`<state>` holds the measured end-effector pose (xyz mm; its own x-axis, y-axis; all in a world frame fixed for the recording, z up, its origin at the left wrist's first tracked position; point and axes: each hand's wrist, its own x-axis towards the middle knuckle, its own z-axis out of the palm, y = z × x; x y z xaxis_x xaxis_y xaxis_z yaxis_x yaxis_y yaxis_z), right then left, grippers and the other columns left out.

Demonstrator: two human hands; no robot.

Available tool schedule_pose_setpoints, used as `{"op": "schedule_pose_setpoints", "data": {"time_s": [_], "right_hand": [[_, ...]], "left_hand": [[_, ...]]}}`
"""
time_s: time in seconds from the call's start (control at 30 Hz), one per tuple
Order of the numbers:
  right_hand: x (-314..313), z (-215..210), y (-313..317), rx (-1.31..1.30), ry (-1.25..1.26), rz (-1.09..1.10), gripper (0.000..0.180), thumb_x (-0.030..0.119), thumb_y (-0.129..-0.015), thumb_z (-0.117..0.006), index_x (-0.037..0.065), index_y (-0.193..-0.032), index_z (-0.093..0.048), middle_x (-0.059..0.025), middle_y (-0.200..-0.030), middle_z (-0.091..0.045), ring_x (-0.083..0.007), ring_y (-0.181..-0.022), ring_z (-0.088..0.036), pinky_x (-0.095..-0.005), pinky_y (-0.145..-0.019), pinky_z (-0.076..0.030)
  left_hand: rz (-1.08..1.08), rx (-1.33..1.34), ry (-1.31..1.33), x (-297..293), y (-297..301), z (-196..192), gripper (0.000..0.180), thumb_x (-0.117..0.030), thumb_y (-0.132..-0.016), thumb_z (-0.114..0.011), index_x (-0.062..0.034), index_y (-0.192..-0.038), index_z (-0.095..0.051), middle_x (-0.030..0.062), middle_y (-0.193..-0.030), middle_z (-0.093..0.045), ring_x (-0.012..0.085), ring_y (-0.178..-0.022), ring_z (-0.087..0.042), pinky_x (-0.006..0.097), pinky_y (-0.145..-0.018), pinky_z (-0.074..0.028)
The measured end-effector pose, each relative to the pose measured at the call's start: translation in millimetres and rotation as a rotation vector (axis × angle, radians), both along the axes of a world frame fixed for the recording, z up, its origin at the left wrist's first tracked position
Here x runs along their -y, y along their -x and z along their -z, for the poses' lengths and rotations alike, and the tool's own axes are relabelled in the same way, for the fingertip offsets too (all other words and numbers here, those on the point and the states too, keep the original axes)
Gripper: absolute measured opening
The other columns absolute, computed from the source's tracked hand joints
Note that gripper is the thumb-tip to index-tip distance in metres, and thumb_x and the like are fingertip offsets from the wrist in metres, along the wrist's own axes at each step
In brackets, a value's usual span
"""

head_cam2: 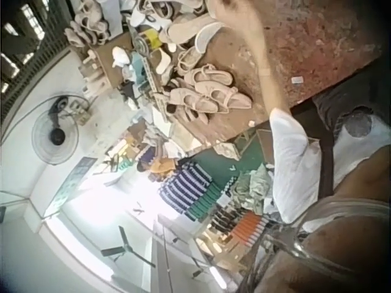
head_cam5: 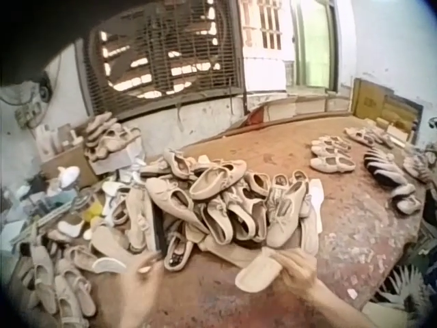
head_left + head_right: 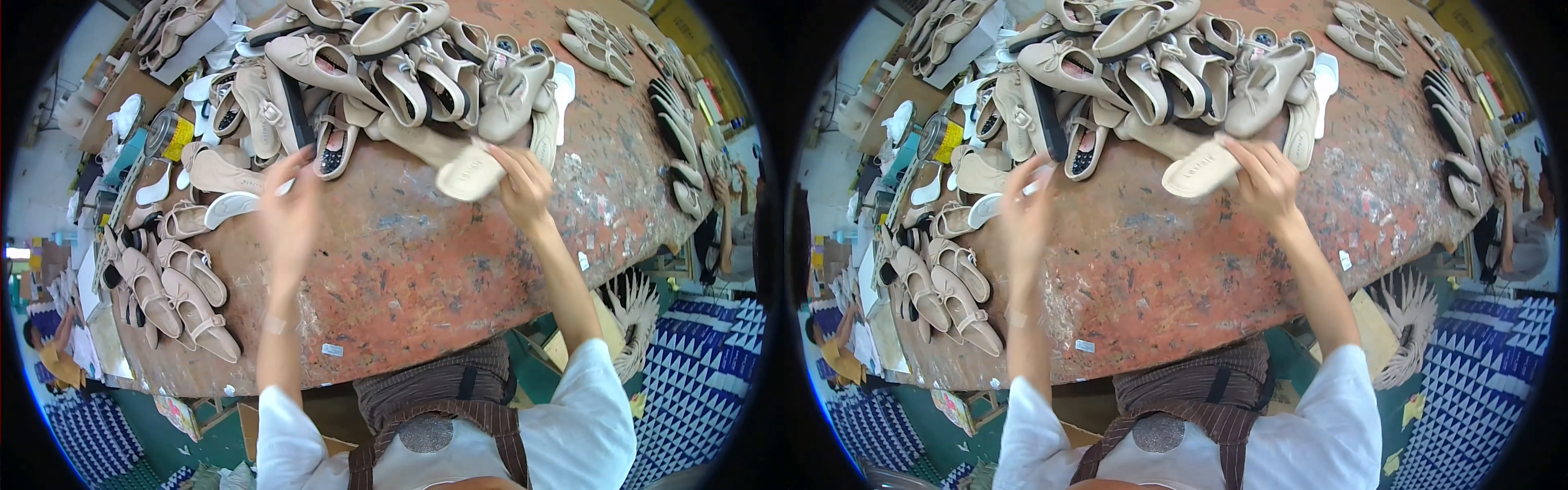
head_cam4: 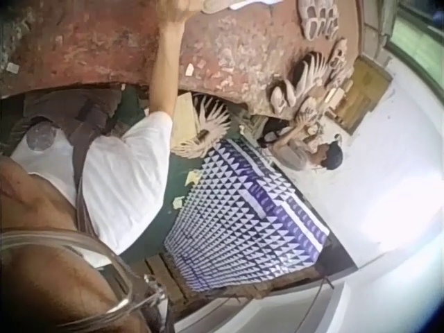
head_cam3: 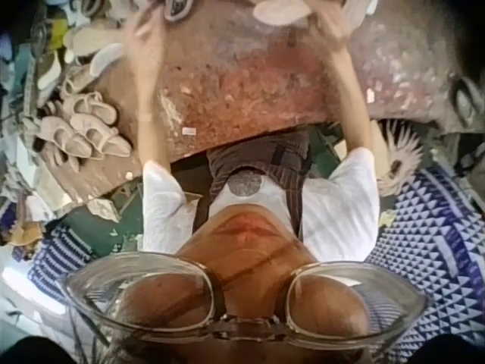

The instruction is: The person assembles shoes by hand by inserting white insoles into them and pressing them down. They move finished shoes aside, pick up new shoes and insoles from the table, and repeat the process.

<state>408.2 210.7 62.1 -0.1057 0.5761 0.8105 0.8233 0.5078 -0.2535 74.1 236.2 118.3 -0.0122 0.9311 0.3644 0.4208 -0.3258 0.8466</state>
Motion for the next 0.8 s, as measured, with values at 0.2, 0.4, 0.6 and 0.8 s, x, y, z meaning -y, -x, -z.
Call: {"op": "schedule_pose_setpoints", "data": {"time_s": [0.2, 0.4, 0.6, 0.8], "right_hand": [[79, -49, -12, -1.247, 0.242, -0.108, 0.045, 0.020, -0.102, -0.040, -0.004, -0.140, -0.038, -0.0285, -0.128, -0.057, -0.0297, -0.109, -0.063, -0.0391, -0.093, -0.054], [123, -34, -29, -1.411, 0.551, -0.260, 0.052, 0.035, -0.104, -0.039, -0.004, -0.138, -0.041, -0.0232, -0.129, -0.057, -0.0224, -0.102, -0.063, -0.0357, -0.086, -0.054], [152, -42, 25, -0.667, 0.849, -0.249, 0.049, 0.031, -0.104, -0.039, -0.006, -0.130, -0.056, -0.0130, -0.131, -0.059, -0.0202, -0.099, -0.054, -0.0334, -0.089, -0.044], [160, -36, 103, 0.112, 0.708, -0.482, 0.037, -0.002, -0.071, -0.070, 0.007, -0.107, -0.074, -0.0106, -0.111, -0.065, -0.0286, -0.099, -0.057, -0.0401, -0.089, -0.043]], "left_hand": [[-0.179, 0.096, 0.363, -135, -145, 36, 0.032, -0.032, -0.078, -0.075, -0.0036, -0.093, -0.073, 0.0204, -0.090, -0.072, 0.0373, -0.090, -0.069, 0.044, -0.081, -0.050], [0.237, 0.279, 0.102, -17, -77, 21, 0.014, -0.003, -0.088, -0.063, 0.0051, -0.097, -0.069, -0.0014, -0.077, -0.061, 0.0044, -0.069, -0.050, 0.023, -0.058, -0.041], [0.361, -0.403, 0.226, 172, 50, 13, 0.030, 0.007, -0.076, -0.063, -0.0046, -0.102, -0.073, 0.0077, -0.074, -0.056, 0.0222, -0.060, -0.054, 0.030, -0.058, -0.044], [-0.059, -0.666, 0.087, 245, 96, 59, 0.034, 0.003, -0.070, -0.067, -0.0140, -0.098, -0.077, 0.0066, -0.104, -0.064, 0.0296, -0.103, -0.056, 0.041, -0.093, -0.041]]}}
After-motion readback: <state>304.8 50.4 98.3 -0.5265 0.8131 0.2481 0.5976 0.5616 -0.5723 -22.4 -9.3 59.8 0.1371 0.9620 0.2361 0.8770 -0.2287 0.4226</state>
